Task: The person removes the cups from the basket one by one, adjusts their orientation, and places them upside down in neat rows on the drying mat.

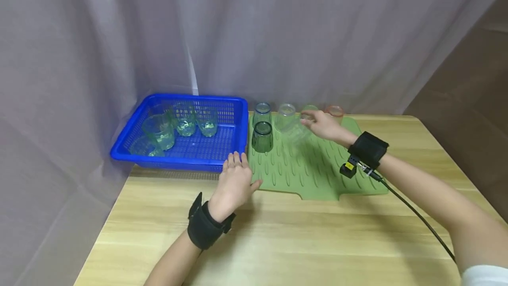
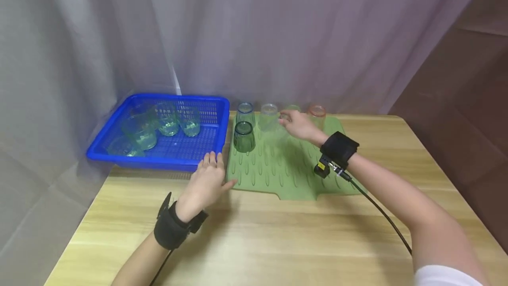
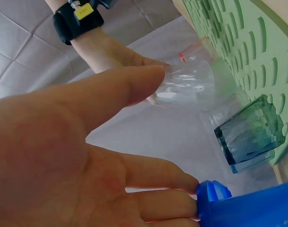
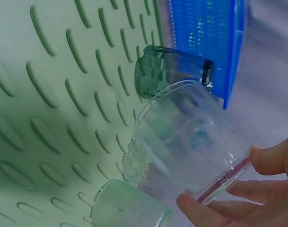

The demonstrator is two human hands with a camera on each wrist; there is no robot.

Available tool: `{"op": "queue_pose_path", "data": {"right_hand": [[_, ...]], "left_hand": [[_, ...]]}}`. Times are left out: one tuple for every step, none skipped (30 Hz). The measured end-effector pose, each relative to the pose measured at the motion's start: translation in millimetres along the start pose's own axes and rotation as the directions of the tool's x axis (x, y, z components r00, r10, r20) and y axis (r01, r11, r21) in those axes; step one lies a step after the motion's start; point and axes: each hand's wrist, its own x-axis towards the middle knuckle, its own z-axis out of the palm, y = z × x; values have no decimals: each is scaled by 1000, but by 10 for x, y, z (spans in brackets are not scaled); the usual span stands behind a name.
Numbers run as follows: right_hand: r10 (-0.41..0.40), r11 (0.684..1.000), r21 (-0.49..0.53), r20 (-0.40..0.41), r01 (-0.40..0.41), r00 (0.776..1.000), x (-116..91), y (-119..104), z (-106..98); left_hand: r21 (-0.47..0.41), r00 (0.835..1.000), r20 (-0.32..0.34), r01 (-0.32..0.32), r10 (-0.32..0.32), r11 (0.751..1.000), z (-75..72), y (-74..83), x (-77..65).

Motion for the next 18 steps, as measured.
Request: {"op": "queue_pose_path", "data": {"right_hand": [[5,1000,-9,5,-5,1000,37,5,16],[6,1000,-24,3,-6,1000,75,17,31],[4,999,-42,-1,-4,1000,107,21,47],[4,998,-61,-5,-4,1000,137,26,62],[-3,997,-81,-10,3,1000,168,30,74],[-13,995,-103,-19,10,1000,197,25,83],[-18,993,-113,-20,15,1000,221,34,103],[-22,993,-118,-23,20,999,246,41,119],[-26,992,-123,-20,23,999,269,45,134],[-29,992,-127,-17,27,999,292,50,145],[-39,990,-132,-10,38,999,312,54,155],[-41,989,-141,-6,40,999,333,55,165],[-48,987,-152,-2,47,999,354,55,175],[-56,985,-165,1,55,998,376,55,184],[-64,982,-176,5,64,998,399,51,193],[-71,980,-187,10,72,997,425,52,204],[-78,977,-198,15,79,997,453,52,217],[-82,975,-207,18,84,996,481,47,232]], "left_hand": [[11,1000,3,-2,2,1000,7,1,1],[23,1000,5,-4,4,1000,11,2,0],[35,1000,4,-6,6,999,15,3,0],[44,1000,2,-9,8,999,22,1,-1],[48,1000,0,-9,9,999,24,1,-2],[51,1000,-3,-11,11,999,26,-1,0],[49,1000,-2,-10,10,999,35,0,-2],[47,1000,0,-10,10,999,40,1,-3],[43,1000,2,-11,11,999,45,0,0],[39,1000,6,-11,11,999,47,0,1],[36,1000,11,-12,12,999,47,0,4],[38,1000,14,-13,13,999,45,-1,7],[38,1000,16,-14,14,999,43,-3,10],[41,1000,20,-15,14,999,40,-5,13],[45,1000,24,-15,14,999,38,-8,16],[48,999,30,-13,12,999,36,-11,17],[54,999,35,-11,9,998,35,-15,19],[56,999,40,-8,6,998,33,-19,20]]}}
